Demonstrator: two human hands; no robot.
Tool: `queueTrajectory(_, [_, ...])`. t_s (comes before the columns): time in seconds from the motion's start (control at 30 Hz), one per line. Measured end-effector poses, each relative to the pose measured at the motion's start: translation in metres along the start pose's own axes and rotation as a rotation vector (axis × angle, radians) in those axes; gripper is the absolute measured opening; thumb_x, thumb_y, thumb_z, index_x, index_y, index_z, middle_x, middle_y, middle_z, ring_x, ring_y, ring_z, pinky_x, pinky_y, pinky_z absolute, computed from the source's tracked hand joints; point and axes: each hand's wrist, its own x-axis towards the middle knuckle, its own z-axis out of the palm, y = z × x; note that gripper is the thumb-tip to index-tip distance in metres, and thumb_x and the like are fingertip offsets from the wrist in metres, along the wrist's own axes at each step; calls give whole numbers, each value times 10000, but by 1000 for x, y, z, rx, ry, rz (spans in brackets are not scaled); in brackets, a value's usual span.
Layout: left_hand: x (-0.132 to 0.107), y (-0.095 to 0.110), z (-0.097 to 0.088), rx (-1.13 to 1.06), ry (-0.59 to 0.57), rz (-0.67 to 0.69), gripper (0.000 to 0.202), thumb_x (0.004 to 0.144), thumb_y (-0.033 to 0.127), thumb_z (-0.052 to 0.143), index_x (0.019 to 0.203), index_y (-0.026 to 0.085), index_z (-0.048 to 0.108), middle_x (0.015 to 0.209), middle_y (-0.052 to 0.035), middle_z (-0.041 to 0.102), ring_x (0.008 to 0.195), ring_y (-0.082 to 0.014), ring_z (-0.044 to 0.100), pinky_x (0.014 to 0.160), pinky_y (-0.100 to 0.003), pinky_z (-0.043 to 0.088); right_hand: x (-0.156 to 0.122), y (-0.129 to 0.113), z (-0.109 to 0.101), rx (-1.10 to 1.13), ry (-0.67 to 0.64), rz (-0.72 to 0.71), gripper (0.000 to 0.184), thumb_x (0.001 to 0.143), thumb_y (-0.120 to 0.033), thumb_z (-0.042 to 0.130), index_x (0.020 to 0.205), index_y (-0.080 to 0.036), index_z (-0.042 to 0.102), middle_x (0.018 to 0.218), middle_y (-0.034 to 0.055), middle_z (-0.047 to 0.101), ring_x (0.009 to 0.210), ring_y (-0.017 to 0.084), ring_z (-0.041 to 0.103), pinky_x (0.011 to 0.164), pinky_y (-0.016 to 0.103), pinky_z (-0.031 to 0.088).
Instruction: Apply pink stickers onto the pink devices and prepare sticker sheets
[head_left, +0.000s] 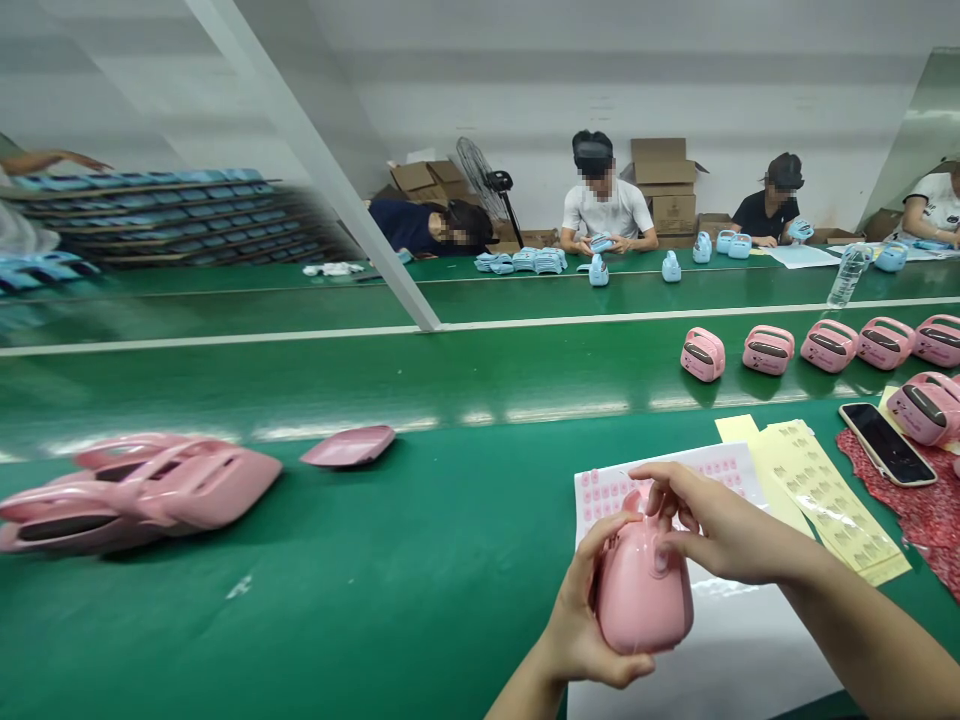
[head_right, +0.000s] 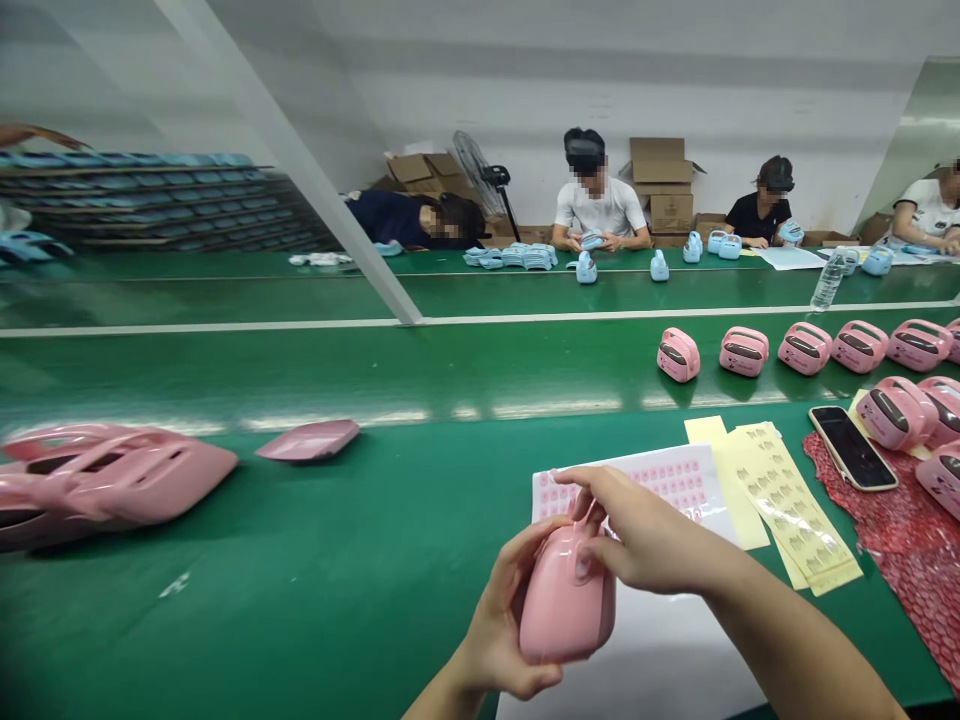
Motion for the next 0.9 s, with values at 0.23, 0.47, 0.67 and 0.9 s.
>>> queueTrajectory(0.23, [2, 5, 0, -27, 34, -20, 827, 540, 505, 730, 1265, 280, 401, 1187, -123, 507, 1042, -334, 529, 888, -479, 426, 1, 2, 2, 19, 17, -5, 565, 720, -21, 494, 1226, -248, 385, 967, 27, 494, 829, 142, 502, 774, 318, 437])
queueTrajectory(0.47, [-2, 4, 0, -57, 65, -73, 870, 454, 454, 783, 1235, 264, 450, 1141, -135, 547, 996, -334, 559, 857, -468, 452, -7, -5, 3, -136, 32, -3, 569, 744, -27, 470, 1256, -259, 381, 1025, 50, 544, 883, 168, 535, 807, 350, 456])
queueTrajectory(0.67, [-6, 1, -2, -17, 63, -66, 902, 447, 429, 791, 1258, 268, 432, 1161, -135, 543, 1039, -348, 539, 890, -491, 428, -13, -3, 15, -309, 84, -75, 551, 796, -71, 444, 1306, -235, 317, 1180, 107, 514, 1065, 217, 510, 893, 403, 451])
queueTrajectory(0.9, [-9, 0, -5, 17, 42, -18, 909, 474, 454, 778, 1284, 284, 403, 1188, -122, 533, 1057, -339, 531, 921, -475, 408, -22, 20, 36, -460, 270, -336, 489, 879, -146, 368, 1341, -258, 253, 1265, 128, 435, 1181, 229, 442, 963, 409, 416])
